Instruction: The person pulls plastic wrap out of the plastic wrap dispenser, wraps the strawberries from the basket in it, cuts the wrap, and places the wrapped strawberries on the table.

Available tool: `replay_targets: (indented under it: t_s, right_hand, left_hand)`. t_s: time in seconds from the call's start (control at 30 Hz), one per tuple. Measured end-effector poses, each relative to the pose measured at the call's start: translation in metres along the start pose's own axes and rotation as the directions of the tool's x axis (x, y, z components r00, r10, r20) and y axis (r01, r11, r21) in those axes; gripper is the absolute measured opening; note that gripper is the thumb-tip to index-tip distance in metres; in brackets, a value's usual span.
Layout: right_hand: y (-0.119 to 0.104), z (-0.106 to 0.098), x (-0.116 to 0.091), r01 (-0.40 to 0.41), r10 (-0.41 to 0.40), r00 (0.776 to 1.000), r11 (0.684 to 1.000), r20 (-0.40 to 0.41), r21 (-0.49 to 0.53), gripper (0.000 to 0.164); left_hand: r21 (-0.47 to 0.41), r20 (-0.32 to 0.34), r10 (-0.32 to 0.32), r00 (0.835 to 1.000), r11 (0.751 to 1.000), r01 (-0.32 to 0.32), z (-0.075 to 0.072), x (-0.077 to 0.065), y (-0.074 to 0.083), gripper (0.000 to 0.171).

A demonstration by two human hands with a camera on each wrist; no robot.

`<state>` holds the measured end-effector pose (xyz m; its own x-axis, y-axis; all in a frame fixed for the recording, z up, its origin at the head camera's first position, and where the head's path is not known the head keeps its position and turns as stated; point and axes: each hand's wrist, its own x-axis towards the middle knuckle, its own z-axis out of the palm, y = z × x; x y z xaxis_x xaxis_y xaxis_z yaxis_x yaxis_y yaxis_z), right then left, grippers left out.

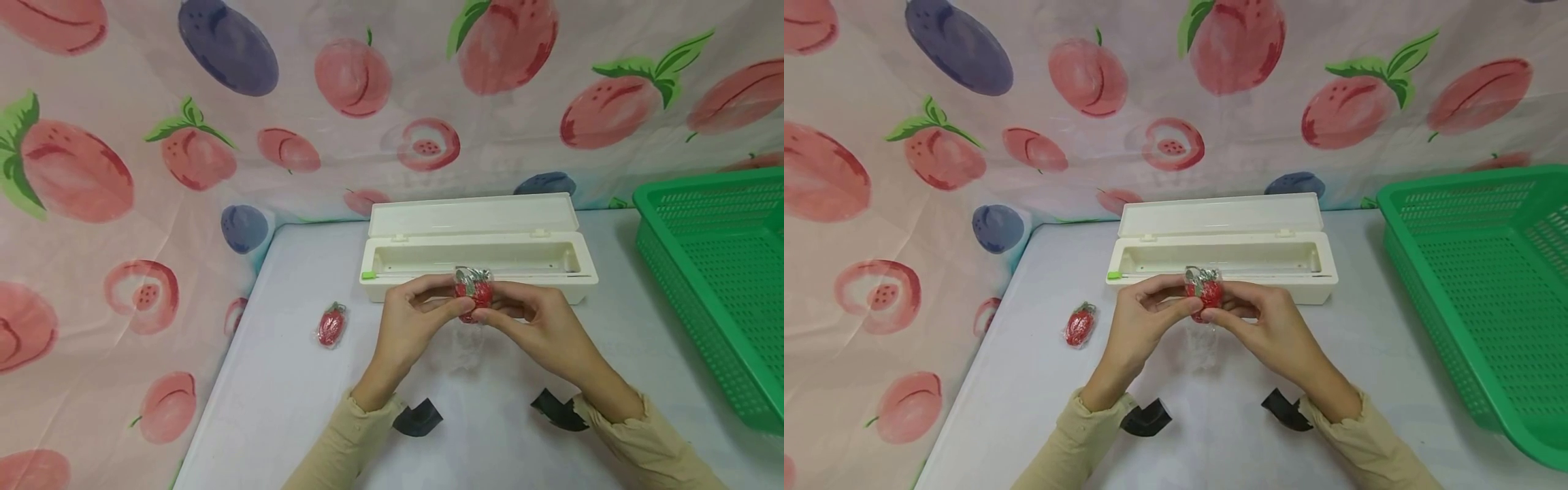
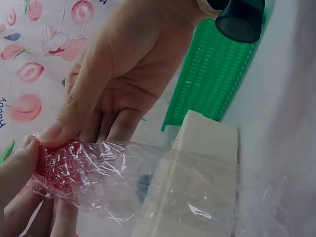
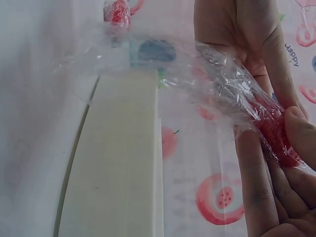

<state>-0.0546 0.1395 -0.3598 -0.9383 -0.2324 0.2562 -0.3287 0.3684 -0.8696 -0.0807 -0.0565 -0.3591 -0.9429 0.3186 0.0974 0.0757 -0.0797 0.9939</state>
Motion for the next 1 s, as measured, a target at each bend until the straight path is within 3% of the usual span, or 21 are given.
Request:
replay_targets:
  t_s: [0.37, 0.53, 0.8, 1.0]
  right_hand:
    - [0.004, 0.0, -0.001, 0.047, -0.046, 0.998, 0.999, -0.037, 0.008, 0.033]
    - [0.004, 0.0, 0.0, 0.044, -0.044, 0.999, 0.999, -0.024, -0.013, 0.038]
    - [0.012, 0.004, 0.003, 0.122, -0.116, 0.992, 0.978, 0.045, -0.171, 0.039]
    - [0.014, 0.006, 0.003, 0.148, -0.141, 0.989, 0.972, 0.05, -0.181, 0.025]
  left_hand:
    - [0.156, 0.067, 0.041, 0.997, 0.986, -0.051, -0.004, 0.001, -0.001, 0.039]
    - [0.201, 0.054, 0.072, 0.996, 0.976, -0.082, -0.002, 0.001, -0.002, 0.034]
    - [0.119, -0.04, 0.042, 0.998, 0.992, -0.037, -0.005, 0.002, 0.002, 0.033]
    - [0.082, -0.051, -0.002, 0.999, 0.997, 0.006, -0.005, 0.002, 0.003, 0.033]
